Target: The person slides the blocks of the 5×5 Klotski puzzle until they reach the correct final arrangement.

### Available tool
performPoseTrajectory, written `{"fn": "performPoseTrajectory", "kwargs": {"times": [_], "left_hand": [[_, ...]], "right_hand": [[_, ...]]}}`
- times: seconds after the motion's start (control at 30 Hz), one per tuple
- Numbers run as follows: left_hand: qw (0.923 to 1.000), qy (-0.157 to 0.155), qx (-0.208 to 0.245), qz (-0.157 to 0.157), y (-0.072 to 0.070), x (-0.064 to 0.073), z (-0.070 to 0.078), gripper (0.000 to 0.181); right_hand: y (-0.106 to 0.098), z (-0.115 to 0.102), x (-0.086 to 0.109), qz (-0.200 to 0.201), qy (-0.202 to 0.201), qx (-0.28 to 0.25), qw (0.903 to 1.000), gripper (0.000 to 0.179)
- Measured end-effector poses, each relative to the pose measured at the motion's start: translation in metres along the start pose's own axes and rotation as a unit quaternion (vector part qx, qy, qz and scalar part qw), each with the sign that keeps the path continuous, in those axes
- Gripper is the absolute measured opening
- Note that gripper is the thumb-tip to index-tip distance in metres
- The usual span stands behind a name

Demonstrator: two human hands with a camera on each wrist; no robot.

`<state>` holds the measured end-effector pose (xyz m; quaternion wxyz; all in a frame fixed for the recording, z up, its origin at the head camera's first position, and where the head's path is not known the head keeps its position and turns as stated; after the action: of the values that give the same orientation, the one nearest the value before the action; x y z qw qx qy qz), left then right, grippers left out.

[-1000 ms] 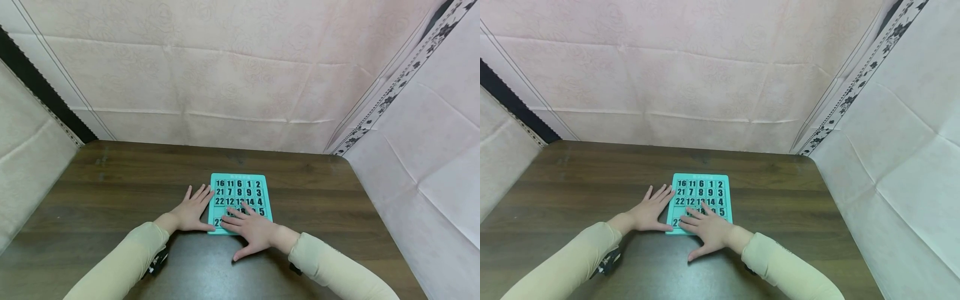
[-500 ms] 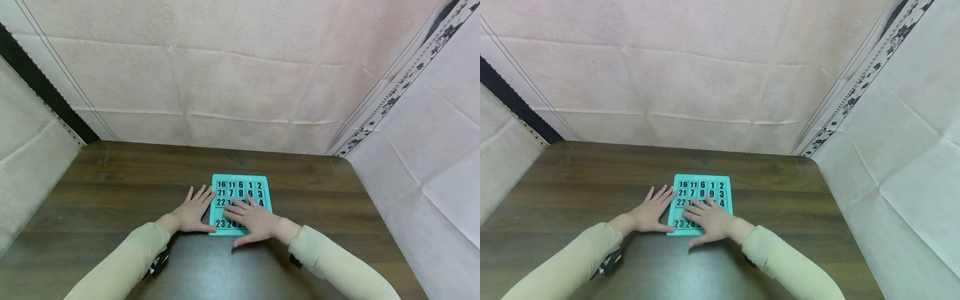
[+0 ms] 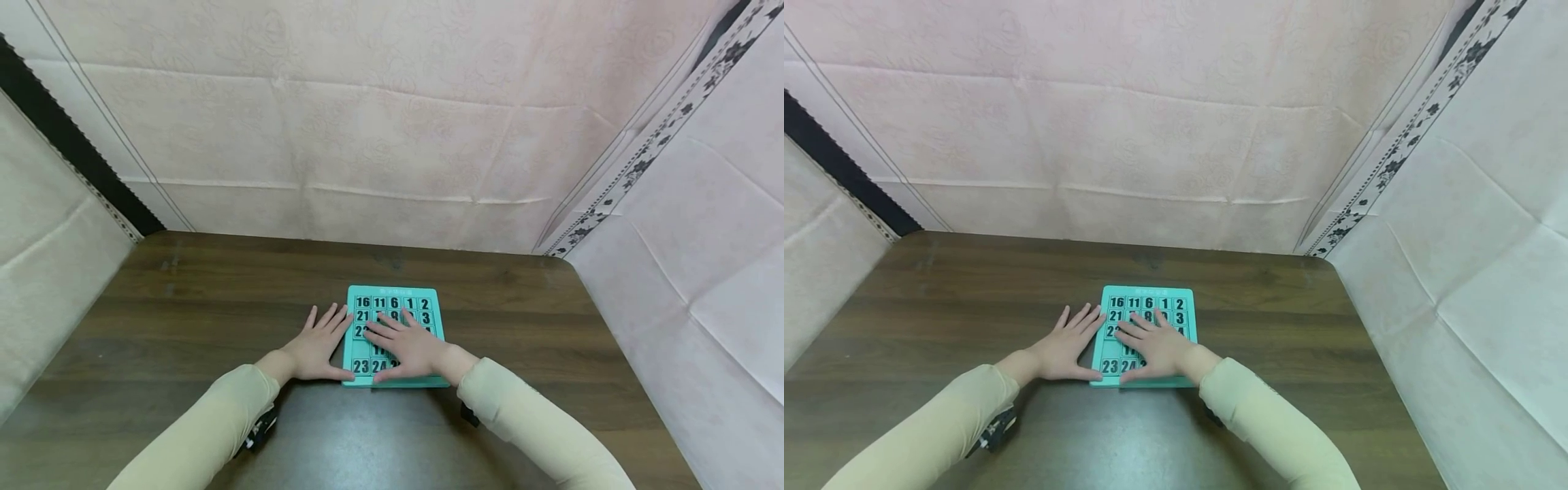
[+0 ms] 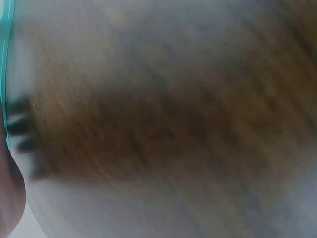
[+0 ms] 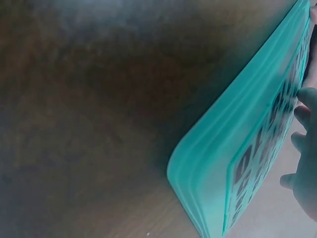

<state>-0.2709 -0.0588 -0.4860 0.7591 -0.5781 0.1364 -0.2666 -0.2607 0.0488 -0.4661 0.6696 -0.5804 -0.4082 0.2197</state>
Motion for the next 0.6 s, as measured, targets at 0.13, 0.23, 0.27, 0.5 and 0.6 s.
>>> {"fn": "performPoseTrajectory", "kwargs": {"times": [0.13, 0.23, 0.27, 0.5, 0.6], "left_hand": [[1.0000, 0.000, -0.002, -0.002, 0.0001, 0.0001, 0.0009, 0.110], [1.0000, -0.003, -0.004, -0.002, 0.0000, 0.0001, 0.0003, 0.110], [1.0000, -0.003, -0.004, -0.002, 0.0000, 0.0001, 0.0002, 0.109], [1.0000, -0.003, -0.002, -0.005, -0.0007, 0.0003, 0.0011, 0.109], [1.0000, -0.004, -0.002, -0.005, -0.0004, 0.0001, 0.0010, 0.109]], "right_hand": [[0.0023, 0.0026, -0.0014, -0.003, 0.004, -0.001, 1.0000, 0.083], [0.0023, 0.0029, -0.0018, -0.002, 0.004, -0.002, 1.0000, 0.084], [0.0020, 0.0029, -0.0018, -0.001, 0.004, -0.002, 1.0000, 0.084], [0.0027, 0.0021, -0.0014, 0.000, 0.003, 0.009, 1.0000, 0.085], [0.0021, -0.0002, -0.0004, 0.004, -0.004, 0.014, 0.9999, 0.087]]}}
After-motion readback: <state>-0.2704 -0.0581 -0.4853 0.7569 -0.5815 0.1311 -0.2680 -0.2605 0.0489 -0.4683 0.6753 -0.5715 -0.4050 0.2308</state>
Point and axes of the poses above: each hand's wrist, its own x-axis away from the middle knuckle, its own y-axis out of the palm, z = x × y, the point moved 10 cm from there along -x, towards the middle knuckle
